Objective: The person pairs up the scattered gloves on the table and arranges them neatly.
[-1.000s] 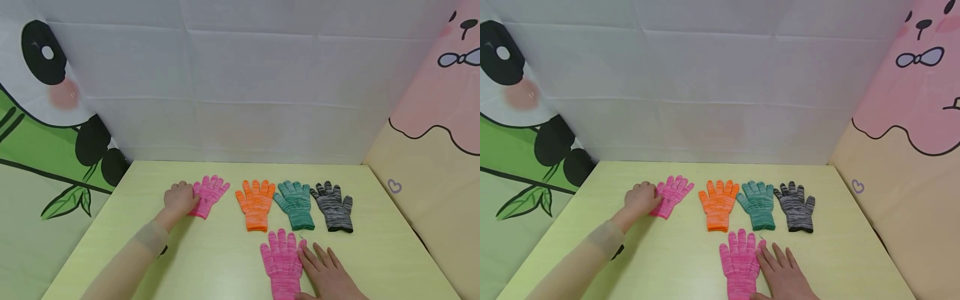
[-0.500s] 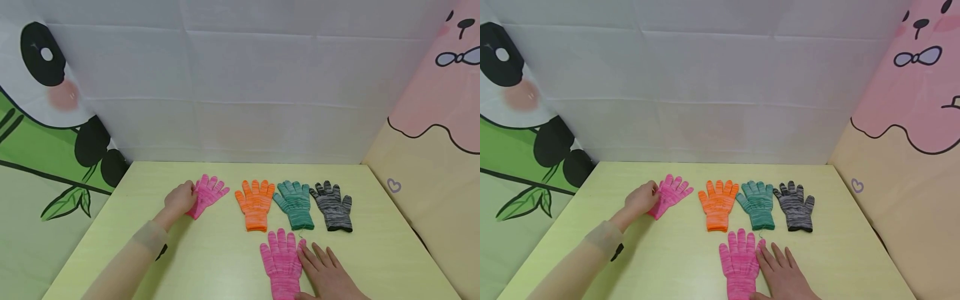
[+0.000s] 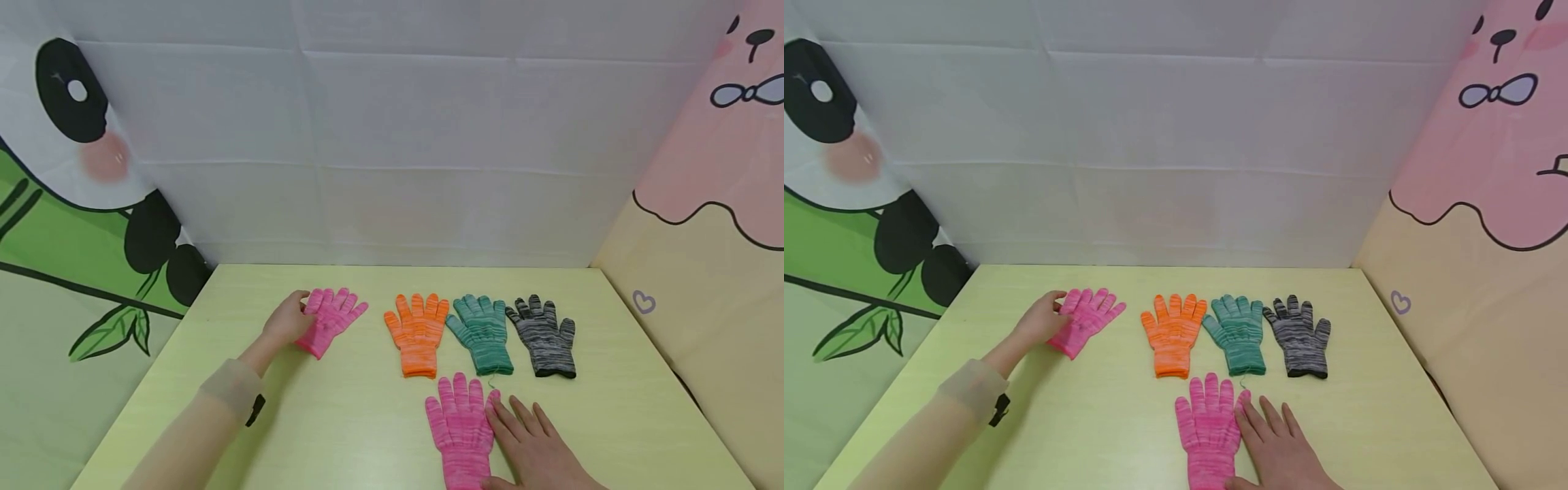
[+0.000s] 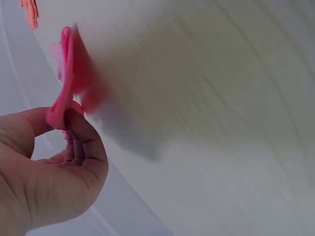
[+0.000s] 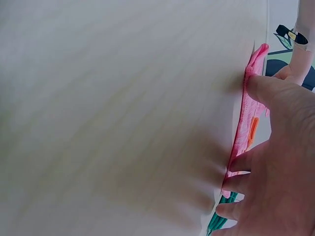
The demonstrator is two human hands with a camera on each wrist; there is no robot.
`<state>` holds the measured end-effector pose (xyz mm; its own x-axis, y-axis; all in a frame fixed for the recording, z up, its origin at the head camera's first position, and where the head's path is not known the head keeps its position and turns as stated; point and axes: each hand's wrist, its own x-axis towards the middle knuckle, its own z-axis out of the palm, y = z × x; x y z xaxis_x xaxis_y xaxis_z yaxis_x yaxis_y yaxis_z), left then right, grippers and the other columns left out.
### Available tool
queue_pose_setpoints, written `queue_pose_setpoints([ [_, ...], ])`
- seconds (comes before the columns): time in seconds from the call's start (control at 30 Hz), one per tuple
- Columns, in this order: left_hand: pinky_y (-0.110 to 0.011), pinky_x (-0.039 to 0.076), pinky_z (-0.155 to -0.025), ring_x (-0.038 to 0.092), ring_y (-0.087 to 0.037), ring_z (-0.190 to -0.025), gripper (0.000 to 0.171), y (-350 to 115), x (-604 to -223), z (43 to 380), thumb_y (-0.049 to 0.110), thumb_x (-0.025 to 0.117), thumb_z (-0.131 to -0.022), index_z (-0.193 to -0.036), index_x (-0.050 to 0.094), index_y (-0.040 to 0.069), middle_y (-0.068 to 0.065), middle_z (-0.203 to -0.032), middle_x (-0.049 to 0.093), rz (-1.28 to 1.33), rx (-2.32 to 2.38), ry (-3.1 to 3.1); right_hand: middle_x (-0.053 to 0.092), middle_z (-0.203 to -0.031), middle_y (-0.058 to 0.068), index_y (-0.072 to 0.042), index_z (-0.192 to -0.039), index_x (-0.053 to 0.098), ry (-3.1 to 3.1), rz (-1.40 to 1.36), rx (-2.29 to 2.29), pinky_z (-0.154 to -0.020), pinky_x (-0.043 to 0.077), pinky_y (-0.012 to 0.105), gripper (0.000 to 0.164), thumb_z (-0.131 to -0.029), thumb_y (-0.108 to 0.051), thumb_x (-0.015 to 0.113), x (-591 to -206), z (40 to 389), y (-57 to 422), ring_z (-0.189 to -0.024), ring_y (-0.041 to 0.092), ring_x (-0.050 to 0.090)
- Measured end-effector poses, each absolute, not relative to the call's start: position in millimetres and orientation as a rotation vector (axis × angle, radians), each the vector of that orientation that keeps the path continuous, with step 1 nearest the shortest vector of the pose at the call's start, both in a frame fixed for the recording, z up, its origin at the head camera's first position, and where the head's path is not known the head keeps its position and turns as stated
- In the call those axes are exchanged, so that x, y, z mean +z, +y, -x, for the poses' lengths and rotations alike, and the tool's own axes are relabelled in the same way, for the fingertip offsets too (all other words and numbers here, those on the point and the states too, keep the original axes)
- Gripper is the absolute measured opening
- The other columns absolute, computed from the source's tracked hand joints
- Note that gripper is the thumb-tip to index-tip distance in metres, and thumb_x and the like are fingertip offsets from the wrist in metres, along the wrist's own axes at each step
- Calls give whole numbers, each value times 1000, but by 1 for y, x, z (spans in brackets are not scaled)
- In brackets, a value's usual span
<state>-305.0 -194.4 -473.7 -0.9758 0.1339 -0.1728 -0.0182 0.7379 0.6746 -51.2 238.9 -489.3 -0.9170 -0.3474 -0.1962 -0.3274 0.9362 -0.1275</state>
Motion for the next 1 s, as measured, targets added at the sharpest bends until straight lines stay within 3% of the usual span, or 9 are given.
queue_pose_setpoints([
  [0.1,-54,45,-106,49,-46,-132,68,-197,-475,307,10,57,-100,-155,24,-13,-36,-145,46,-54,1130,2675,38,-162,10,-8,-156,43,2854,495,-132,-116,17,69,107,-86,-89,37,-487,53,238,-150,41,25],
  [0.17,-52,46,-106,50,-44,-130,65,-198,-475,307,9,58,-99,-152,29,-15,-35,-143,47,-21,1186,2628,38,-161,11,-8,-156,43,2846,494,-126,-116,16,69,108,-85,-89,37,-486,54,237,-150,42,25],
  [0.3,-43,52,-96,57,-36,-114,50,-199,-477,305,9,63,-98,-139,47,-15,-30,-132,56,19,1259,2572,39,-161,12,-7,-155,44,2844,521,-126,-116,16,69,108,-85,-89,38,-483,54,237,-150,43,26],
  [0.5,-32,53,-78,58,-26,-95,38,-202,-477,304,10,65,-98,-127,52,-11,-23,-116,60,21,1266,2567,39,-161,13,-5,-155,43,2799,533,-109,-116,16,70,109,-85,-89,38,-478,56,236,-150,43,25],
  [0.67,-28,51,-68,57,-19,-82,45,-203,-472,304,14,65,-99,-133,52,-12,-16,-104,62,65,1255,2483,39,-161,13,-6,-155,43,2783,538,-72,-117,16,68,109,-85,-89,37,-478,57,235,-150,41,25],
  [0.83,-32,58,-76,65,-19,-85,56,-205,-468,303,19,65,-100,-144,47,-11,-12,-102,66,146,1384,2201,40,-160,12,-6,-155,44,2793,553,-64,-117,17,68,108,-85,-89,37,-479,57,236,-150,41,26],
  [1.0,-38,61,-79,71,-21,-81,56,-205,-465,302,10,60,-102,-150,37,-7,-14,-102,67,172,1491,1967,40,-160,13,-5,-154,44,2807,570,-72,-116,18,68,106,-87,-87,37,-480,56,236,-150,41,27],
])
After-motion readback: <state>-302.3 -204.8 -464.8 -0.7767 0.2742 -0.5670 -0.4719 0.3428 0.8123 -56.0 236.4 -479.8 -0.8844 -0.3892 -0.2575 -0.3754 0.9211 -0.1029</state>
